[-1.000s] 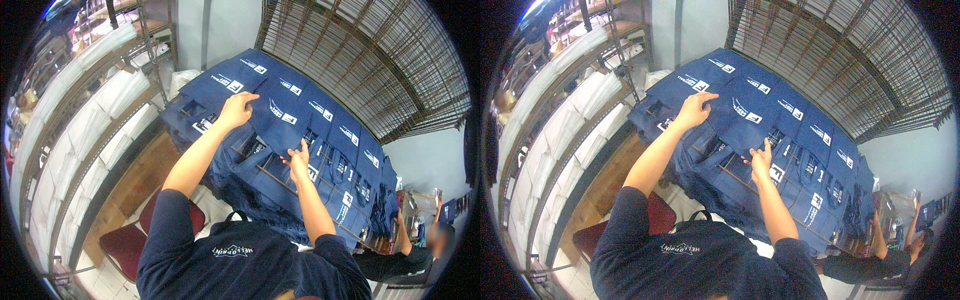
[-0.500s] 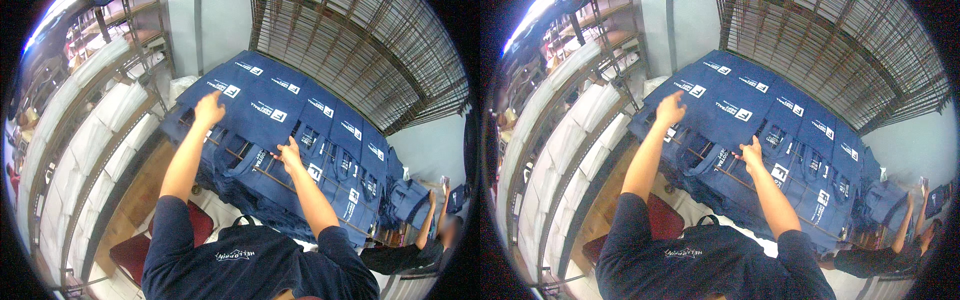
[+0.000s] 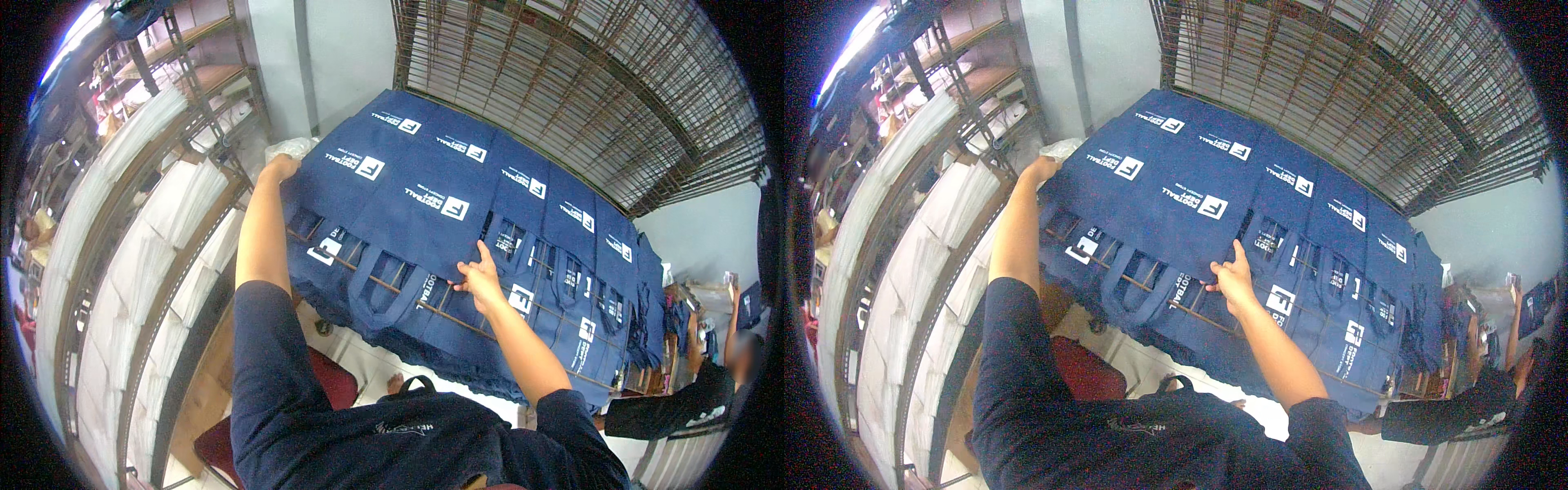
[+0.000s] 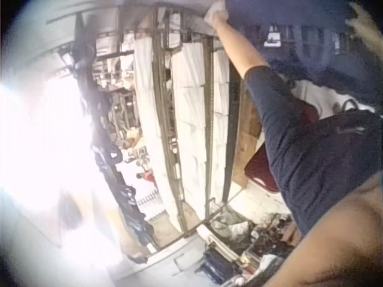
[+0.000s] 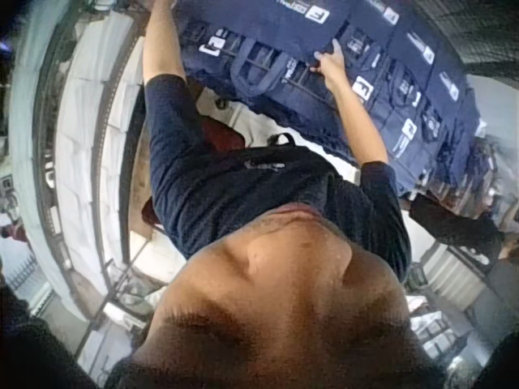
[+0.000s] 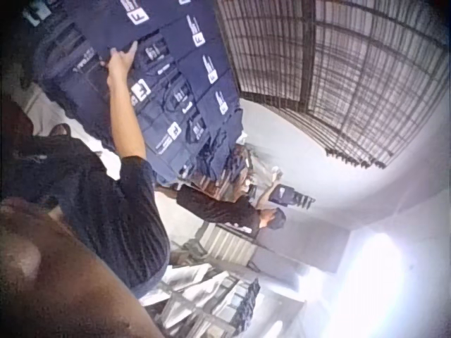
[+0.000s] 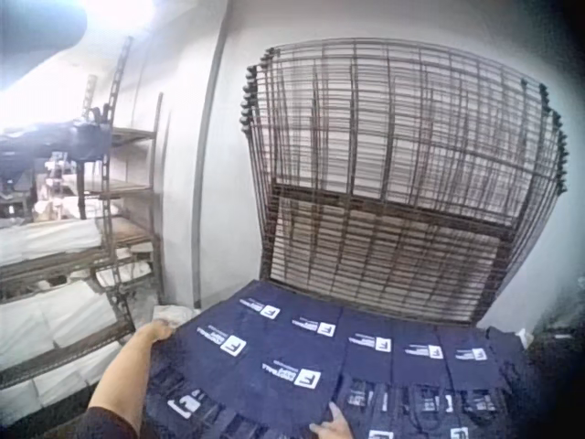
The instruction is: The person repeatedly picks up blue tote bags from a table, folds them, and places them onto a metal grid frame. The person continues this process throughout the clip, handling the bags one at a time.
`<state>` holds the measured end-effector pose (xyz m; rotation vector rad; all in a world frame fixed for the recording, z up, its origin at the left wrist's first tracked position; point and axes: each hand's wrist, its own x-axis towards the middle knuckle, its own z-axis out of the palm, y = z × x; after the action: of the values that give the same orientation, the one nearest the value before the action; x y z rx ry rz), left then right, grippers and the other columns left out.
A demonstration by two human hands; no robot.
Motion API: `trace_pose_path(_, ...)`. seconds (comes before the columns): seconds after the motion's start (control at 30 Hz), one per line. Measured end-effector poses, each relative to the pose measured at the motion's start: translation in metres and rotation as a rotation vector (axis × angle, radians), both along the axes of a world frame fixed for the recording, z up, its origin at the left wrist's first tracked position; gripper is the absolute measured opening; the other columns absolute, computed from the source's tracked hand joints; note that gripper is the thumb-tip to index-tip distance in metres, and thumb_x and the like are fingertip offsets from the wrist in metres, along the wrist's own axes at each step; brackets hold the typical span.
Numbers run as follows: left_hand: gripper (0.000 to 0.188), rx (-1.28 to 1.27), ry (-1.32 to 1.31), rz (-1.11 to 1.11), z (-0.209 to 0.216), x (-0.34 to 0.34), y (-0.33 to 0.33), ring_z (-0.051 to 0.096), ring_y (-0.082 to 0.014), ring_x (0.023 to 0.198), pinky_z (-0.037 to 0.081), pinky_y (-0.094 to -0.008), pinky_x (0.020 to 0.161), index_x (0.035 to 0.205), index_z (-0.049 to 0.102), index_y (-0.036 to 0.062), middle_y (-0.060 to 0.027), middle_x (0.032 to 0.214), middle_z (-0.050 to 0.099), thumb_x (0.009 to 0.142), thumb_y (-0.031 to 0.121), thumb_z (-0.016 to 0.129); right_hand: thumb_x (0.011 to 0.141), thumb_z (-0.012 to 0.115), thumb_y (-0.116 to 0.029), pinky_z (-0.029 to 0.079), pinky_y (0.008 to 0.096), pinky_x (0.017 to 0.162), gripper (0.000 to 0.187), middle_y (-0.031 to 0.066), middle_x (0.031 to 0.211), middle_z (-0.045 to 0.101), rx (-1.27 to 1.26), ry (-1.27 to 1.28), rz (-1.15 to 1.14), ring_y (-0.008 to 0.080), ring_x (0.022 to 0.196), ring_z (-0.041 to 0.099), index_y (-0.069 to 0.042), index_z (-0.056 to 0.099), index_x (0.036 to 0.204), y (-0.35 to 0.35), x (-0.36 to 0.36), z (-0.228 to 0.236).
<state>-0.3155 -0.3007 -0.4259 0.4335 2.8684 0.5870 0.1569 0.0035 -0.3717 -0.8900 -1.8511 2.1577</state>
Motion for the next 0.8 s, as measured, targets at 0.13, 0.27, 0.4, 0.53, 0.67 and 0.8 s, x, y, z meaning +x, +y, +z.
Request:
trace_pose_path(0.13,0.033,-0.351,0.125,-0.274,-0.027,-0.064,-0.06,0.06,-0.0338,0.096,0.046,-0.0415,0.086,0.108,0.062,0.007,-0.0206,0.104,0.062,0.083,0.027,0.053,0.087,0.049,0.002,0.051,0.0262,0.046,0.076,0.0199,0.101,0.056,-0.035,-0.024,0.102,0.0217,0.064,0.062,-0.014,0.003,0.144,-0.009,-0.007,0.009)
trace_pose_path(0.27,0.036,-0.275,-0.06,-0.269,0.013,-0.021,0.03,0.064,-0.0305,0.088,0.049,-0.0391,0.081,0.098,0.065,0.0008,-0.0195,0.099,0.064,0.081,0.031,0.056,0.087,0.049,0.002,0.05,0.026,0.047,0.076,0.0175,0.097,0.057,-0.034,-0.024,-0.038,0.0202,0.064,0.061,-0.015,0.003,0.144,0.002,0.001,0.0)
trace_pose_path(0.4,0.032,-0.425,0.077,-0.324,0.036,-0.001,0.014,0.065,-0.0283,0.081,0.05,-0.037,0.078,0.088,0.068,-0.0009,-0.0181,0.089,0.066,0.077,0.027,0.058,0.087,0.048,0.002,0.049,0.0257,0.049,0.073,0.0132,0.091,0.059,-0.024,0.036,-0.069,0.0176,0.066,0.06,-0.015,0.006,0.144,-0.004,-0.002,-0.002)
trace_pose_path(0.53,0.027,-0.323,0.176,-0.347,0.046,0.006,0.01,0.065,-0.0286,0.08,0.05,-0.0372,0.078,0.09,0.069,0.0038,-0.0171,0.088,0.067,0.071,0.019,0.056,0.088,0.047,0.003,0.05,0.0248,0.05,0.07,0.0117,0.09,0.059,-0.015,0.052,-0.087,0.0164,0.069,0.06,-0.016,0.009,0.144,-0.004,-0.004,-0.008)
trace_pose_path(0.67,0.033,0.004,0.075,-0.177,0.056,0.018,0.015,0.064,-0.0244,0.084,0.05,-0.0353,0.075,0.1,0.068,0.0088,-0.0156,0.093,0.067,0.069,0.007,0.059,0.088,0.047,0.002,0.051,0.0245,0.051,0.069,0.0112,0.091,0.06,0.025,0.026,-0.055,0.0163,0.069,0.061,-0.015,0.01,0.144,-0.003,-0.006,-0.012)
trace_pose_path(0.8,0.038,0.096,0.032,-0.11,0.058,0.021,0.017,0.064,-0.0222,0.082,0.05,-0.0338,0.072,0.105,0.067,0.0082,-0.0148,0.092,0.067,0.067,0.002,0.062,0.089,0.047,0.002,0.051,0.0243,0.05,0.069,0.0114,0.09,0.06,0.022,0.026,-0.047,0.0165,0.068,0.061,-0.014,0.01,0.144,-0.004,-0.011,-0.01)
